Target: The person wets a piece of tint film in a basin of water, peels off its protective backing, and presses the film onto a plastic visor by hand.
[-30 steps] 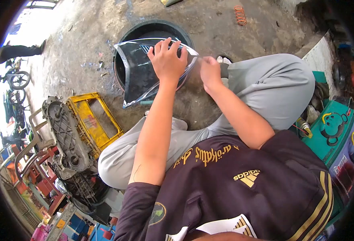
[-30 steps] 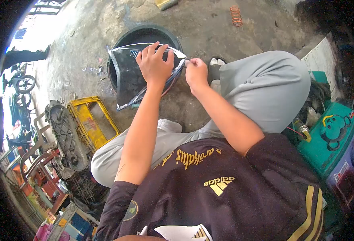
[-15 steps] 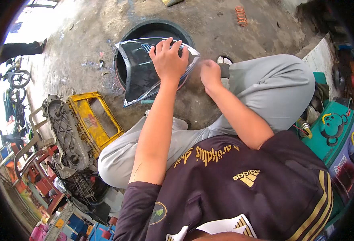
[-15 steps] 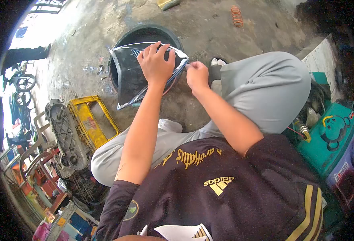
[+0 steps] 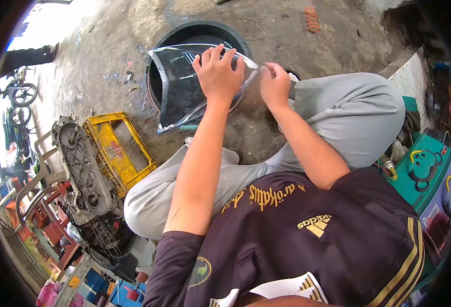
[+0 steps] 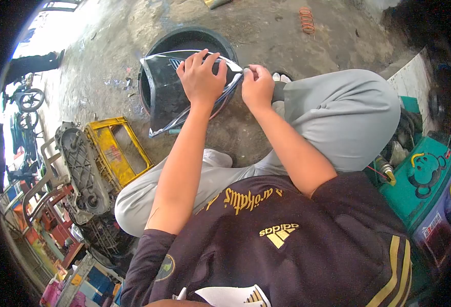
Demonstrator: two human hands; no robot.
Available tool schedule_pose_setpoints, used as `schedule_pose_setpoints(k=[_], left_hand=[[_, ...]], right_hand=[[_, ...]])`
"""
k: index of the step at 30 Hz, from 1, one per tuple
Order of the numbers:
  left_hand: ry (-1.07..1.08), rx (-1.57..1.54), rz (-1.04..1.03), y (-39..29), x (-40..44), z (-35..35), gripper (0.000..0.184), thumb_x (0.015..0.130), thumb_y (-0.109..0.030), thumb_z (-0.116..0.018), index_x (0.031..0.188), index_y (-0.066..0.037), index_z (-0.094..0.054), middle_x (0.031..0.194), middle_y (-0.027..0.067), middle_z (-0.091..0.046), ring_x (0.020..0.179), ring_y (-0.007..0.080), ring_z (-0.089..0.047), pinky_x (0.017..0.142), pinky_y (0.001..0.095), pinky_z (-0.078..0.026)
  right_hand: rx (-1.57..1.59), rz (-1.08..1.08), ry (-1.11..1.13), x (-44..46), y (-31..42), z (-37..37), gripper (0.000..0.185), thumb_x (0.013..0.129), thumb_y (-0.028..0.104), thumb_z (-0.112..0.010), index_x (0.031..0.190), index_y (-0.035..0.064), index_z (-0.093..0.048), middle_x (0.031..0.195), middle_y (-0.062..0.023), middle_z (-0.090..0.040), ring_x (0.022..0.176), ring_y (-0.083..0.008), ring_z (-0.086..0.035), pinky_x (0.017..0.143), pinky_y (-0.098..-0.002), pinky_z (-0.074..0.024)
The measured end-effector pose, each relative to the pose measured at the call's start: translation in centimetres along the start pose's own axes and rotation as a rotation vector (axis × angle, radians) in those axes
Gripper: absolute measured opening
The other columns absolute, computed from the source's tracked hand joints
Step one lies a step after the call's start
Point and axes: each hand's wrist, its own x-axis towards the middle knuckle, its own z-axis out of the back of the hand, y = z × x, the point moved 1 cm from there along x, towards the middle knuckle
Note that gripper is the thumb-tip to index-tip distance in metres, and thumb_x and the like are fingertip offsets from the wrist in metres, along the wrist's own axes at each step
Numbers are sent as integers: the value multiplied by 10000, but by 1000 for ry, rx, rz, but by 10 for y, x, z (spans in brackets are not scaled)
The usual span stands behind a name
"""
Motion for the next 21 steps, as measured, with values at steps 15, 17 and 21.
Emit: schedule_pose_setpoints(k=[15,17,21], left_hand=[[1,3,-3,-1,-1,-1,259,897,-370,-760,1070,-193,-838,1278,58,-744,1245,273,-640,1123,529,-383],[2,8,-4,-1,-3,1,258,895,-366,-760,1069,-192,-838,1274,57,-744,1243,274,-641,1125,526,-382],[11,9,-4,-1,0,2,257,893,-360,-760,1070,-192,-837,1273,57,-745,1241,274,-641,1120,518,-386]], right_hand=[[-126,182,-36,-4,8,6,171,925,124,-743,1023,-14,-767,900,-150,-689,813,-291,-700,770,-408,-545],[-128,228,-93,5,-2,4,172,928,120,-742,1026,-20,-757,903,-146,-682,797,-289,-693,769,-407,-545],[-139,218,-94,-10,-2,7,148,943,85,-723,1051,-13,-746,927,-139,-672,820,-276,-687,758,-391,-539]])
